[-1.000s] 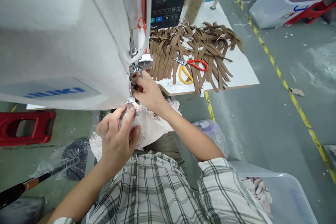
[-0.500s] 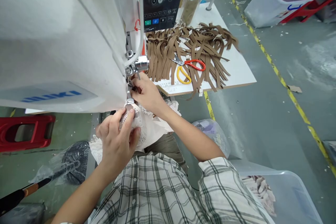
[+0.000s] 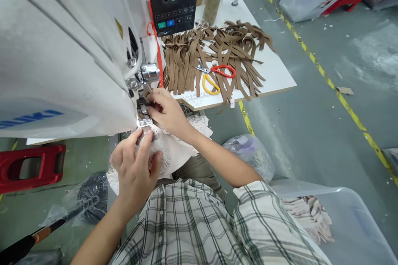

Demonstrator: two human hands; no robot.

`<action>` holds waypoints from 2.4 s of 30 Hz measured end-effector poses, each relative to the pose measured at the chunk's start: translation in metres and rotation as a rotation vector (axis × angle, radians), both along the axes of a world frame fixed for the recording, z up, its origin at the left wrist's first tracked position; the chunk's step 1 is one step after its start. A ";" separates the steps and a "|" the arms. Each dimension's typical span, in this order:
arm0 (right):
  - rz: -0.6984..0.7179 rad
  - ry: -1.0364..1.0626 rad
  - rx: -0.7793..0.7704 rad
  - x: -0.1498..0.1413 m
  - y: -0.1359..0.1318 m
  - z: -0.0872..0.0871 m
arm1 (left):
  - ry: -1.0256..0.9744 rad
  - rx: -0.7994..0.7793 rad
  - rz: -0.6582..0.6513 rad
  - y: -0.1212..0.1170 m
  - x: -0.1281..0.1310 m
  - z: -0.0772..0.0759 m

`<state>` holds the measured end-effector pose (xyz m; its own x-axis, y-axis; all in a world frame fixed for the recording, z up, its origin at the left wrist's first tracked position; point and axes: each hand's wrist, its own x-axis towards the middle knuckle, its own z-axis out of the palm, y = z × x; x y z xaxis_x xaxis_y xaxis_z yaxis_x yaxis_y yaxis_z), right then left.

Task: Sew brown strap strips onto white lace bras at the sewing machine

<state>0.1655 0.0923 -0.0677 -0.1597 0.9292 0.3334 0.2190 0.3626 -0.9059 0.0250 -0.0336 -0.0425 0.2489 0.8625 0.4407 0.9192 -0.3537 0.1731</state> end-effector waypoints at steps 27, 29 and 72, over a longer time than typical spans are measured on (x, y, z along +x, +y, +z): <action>0.047 0.281 -0.249 0.013 -0.067 -0.019 | -1.098 -0.519 0.160 0.018 -0.025 -0.017; 0.045 0.285 -0.264 0.012 -0.067 -0.018 | -1.109 -0.496 0.181 0.018 -0.024 -0.015; 0.320 0.373 -0.726 0.067 -0.151 0.005 | -1.118 -0.848 0.016 -0.018 0.029 0.014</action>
